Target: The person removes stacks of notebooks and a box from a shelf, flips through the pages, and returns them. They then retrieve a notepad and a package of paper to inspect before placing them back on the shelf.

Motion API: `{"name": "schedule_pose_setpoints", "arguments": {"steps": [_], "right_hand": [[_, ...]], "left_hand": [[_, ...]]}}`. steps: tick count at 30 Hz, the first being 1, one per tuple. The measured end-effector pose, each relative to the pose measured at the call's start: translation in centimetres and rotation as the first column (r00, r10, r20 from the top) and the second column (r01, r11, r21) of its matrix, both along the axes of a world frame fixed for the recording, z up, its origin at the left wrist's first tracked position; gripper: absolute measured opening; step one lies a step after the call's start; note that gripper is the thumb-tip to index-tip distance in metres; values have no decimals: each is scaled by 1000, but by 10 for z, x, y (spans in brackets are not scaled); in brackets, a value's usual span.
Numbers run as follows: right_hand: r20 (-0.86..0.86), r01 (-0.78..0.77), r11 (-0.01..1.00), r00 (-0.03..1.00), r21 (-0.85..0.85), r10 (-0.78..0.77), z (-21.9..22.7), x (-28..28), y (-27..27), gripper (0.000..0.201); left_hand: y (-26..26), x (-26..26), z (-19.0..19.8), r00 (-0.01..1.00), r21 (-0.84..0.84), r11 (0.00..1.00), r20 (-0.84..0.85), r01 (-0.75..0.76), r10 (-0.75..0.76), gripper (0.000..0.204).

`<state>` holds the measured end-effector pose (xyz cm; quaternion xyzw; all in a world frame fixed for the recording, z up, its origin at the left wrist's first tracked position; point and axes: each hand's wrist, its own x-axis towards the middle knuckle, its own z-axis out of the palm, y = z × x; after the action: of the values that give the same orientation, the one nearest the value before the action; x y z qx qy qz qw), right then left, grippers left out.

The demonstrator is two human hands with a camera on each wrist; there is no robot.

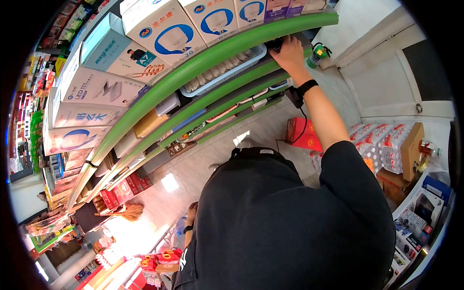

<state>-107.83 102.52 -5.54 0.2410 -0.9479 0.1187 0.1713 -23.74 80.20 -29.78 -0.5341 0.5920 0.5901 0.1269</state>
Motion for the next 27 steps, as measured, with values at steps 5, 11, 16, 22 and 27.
{"name": "schedule_pose_setpoints", "arguments": {"steps": [5,11,16,22,27], "right_hand": [[-68,13,994,997,-106,-20,-4,6,-5,79],[-220,73,986,970,-148,-104,4,21,-7,80],[-191,44,930,974,-364,-121,9,38,12,63],[246,-55,733,923,-678,296,-89,169,48,15],[560,-167,819,653,-549,509,-82,292,2,18]], "left_hand": [[-13,9,-20,953,-232,931,-44,282,-300,32],[-11,-3,-9,985,150,976,-35,-160,167,33],[7,-55,98,995,18,999,93,27,-29,33],[12,21,10,970,254,936,43,-242,239,32],[-18,65,1,977,234,950,-3,-206,212,34]]}}
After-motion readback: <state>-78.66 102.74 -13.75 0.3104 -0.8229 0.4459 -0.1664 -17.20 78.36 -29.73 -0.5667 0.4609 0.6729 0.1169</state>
